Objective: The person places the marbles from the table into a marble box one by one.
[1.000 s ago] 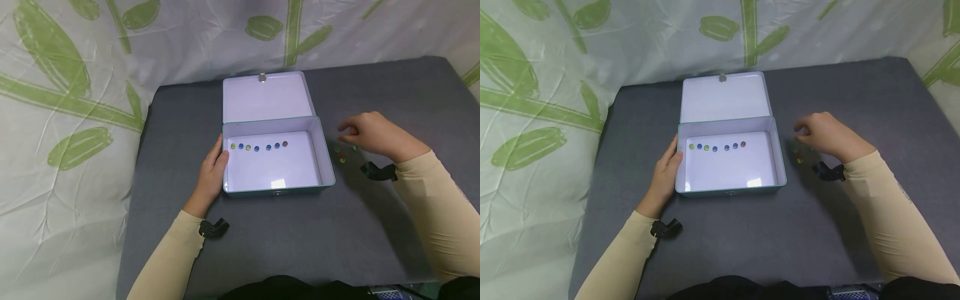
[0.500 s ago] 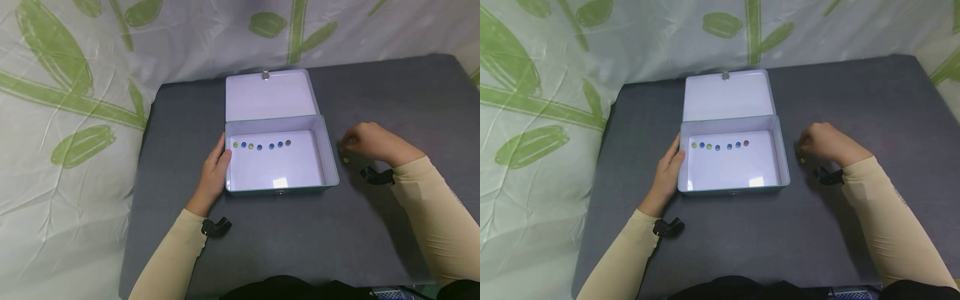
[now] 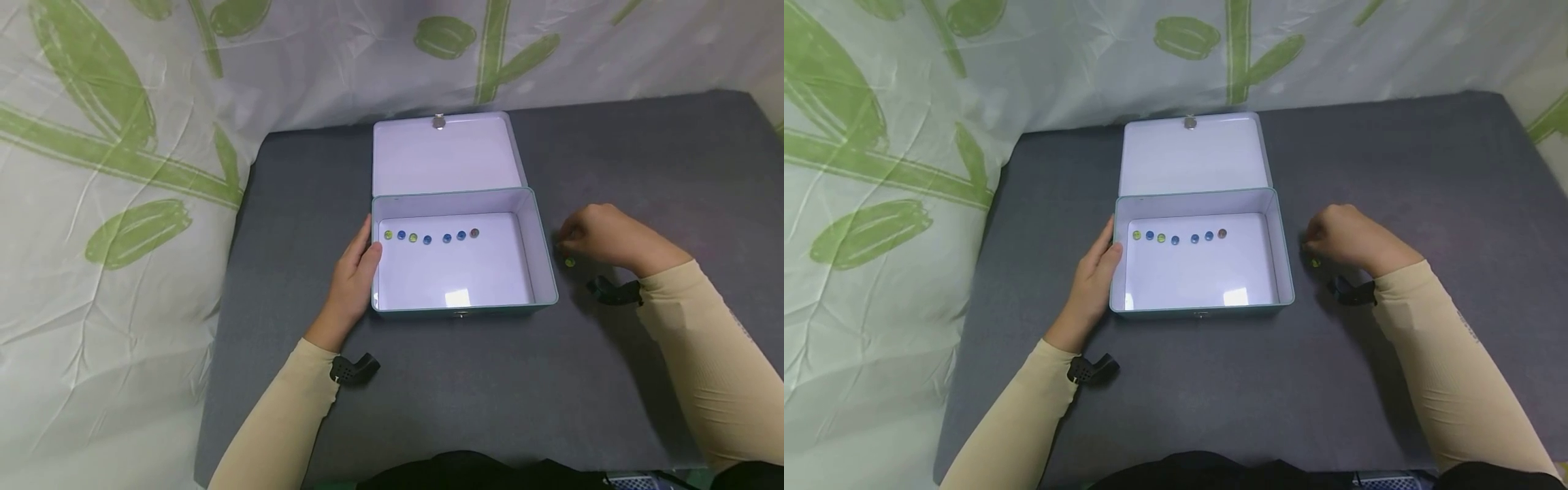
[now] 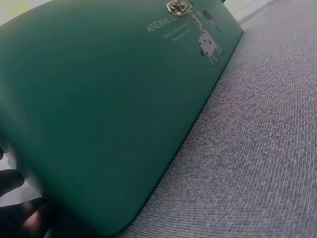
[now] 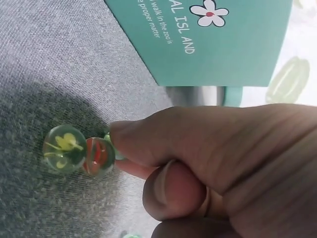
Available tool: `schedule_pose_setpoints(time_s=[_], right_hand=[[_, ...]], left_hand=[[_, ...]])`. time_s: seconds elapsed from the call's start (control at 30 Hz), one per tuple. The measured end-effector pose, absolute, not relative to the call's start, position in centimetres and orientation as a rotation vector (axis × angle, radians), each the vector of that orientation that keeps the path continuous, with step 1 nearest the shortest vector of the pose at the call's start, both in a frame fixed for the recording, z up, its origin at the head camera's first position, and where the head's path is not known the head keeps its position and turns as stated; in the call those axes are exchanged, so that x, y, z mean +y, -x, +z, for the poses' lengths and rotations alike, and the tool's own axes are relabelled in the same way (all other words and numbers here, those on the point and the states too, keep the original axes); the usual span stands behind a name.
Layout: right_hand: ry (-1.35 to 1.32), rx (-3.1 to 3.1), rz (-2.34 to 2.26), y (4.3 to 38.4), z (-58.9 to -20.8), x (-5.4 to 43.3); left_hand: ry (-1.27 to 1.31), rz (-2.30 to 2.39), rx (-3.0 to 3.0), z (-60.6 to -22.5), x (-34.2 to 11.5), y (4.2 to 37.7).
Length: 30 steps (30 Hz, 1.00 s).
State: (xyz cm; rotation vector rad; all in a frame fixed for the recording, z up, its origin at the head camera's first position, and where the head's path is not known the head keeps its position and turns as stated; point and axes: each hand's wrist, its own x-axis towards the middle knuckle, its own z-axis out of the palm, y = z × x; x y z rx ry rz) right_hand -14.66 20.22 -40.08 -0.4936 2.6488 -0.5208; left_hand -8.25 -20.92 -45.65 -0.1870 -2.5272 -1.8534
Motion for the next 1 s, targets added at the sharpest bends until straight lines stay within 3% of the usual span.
schedule_pose_setpoints(time_s=[1.0], right_hand=[[0.579, 2.818, -0.517, 15.6, -31.7, 15.4]], left_hand=[[0.182, -1.828, -2.554, -45.6, -21.0, 8.1]])
